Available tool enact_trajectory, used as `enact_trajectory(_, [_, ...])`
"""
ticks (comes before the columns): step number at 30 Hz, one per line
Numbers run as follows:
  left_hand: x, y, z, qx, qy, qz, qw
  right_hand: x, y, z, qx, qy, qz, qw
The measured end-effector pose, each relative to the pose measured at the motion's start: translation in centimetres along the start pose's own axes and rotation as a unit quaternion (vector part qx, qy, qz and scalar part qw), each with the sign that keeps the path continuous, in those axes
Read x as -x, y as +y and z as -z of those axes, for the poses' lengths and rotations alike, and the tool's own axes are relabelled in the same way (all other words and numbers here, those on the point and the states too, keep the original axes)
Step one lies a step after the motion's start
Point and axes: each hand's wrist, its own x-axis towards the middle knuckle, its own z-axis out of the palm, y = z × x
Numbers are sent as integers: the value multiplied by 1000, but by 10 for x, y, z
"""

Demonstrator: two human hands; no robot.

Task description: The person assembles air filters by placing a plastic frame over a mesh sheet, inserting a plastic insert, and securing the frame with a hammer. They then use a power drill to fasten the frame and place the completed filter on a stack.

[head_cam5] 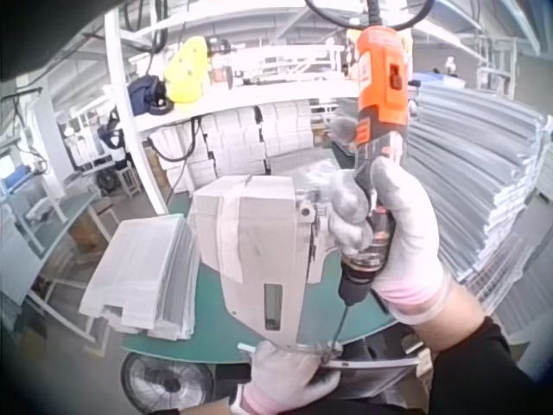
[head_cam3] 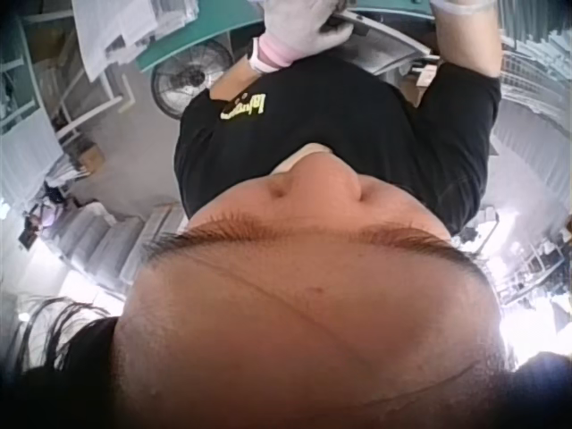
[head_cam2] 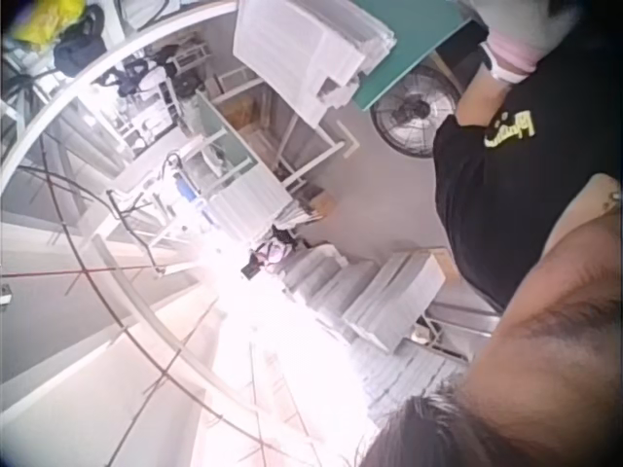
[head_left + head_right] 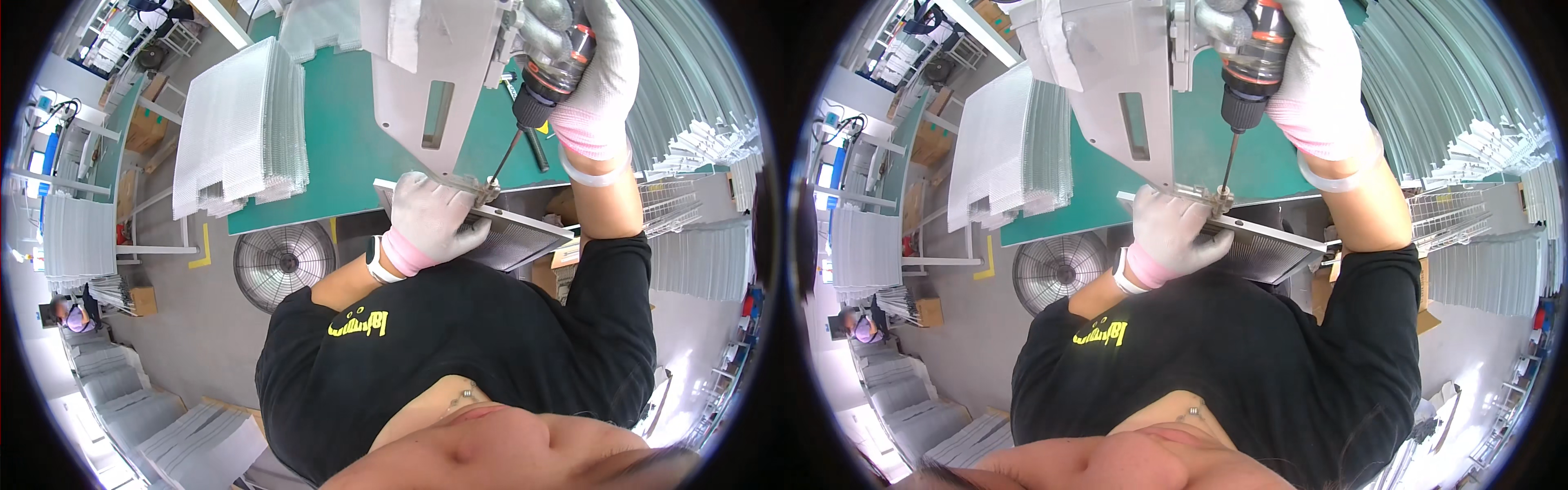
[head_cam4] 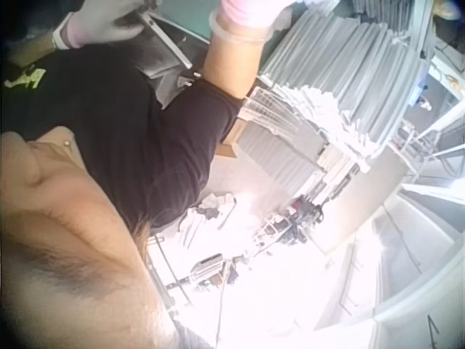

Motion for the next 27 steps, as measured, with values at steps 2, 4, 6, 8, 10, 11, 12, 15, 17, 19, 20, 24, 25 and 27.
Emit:
enact_trajectory(2, [-4,2,0,9,-10,-6,1000,-5,2,12,-15,-57,-3,998])
enact_trajectory(4, [-7,3,-1,27,-22,-1,999,-3,3,20,-28,-65,-12,997])
enact_trajectory(6, [-10,4,-4,51,-36,12,998,10,3,23,-18,-59,-33,998])
enact_trajectory(8, [-9,8,-10,58,-79,11,995,21,9,29,35,-124,-65,990])
enact_trajectory(10, [-3,7,-21,84,-86,-27,992,31,16,33,22,-151,-89,984])
enact_trajectory(11, [-2,6,-24,98,-69,-48,992,33,18,33,4,-156,-102,982])
enact_trajectory(12, [-4,7,-25,116,-54,-70,989,35,19,36,-16,-153,-110,982])
enact_trajectory(15, [0,5,-35,108,-22,-133,985,37,19,43,-61,-156,-127,978])
enact_trajectory(17, [3,4,-42,124,-41,-119,984,40,18,45,-78,-159,-138,975])
enact_trajectory(19, [5,0,-44,105,-72,-128,983,42,19,47,-89,-163,-148,971])
enact_trajectory(20, [6,-1,-43,66,-79,-147,984,44,20,46,-91,-166,-153,970])
enact_trajectory(24, [0,-11,-37,0,-114,-210,971,44,22,42,-99,-154,-152,971])
enact_trajectory(25, [-1,-11,-37,24,-97,-194,976,41,20,42,-102,-140,-146,974])
enact_trajectory(27, [-3,-5,-39,87,-32,-153,984,35,18,41,-100,-117,-120,981])
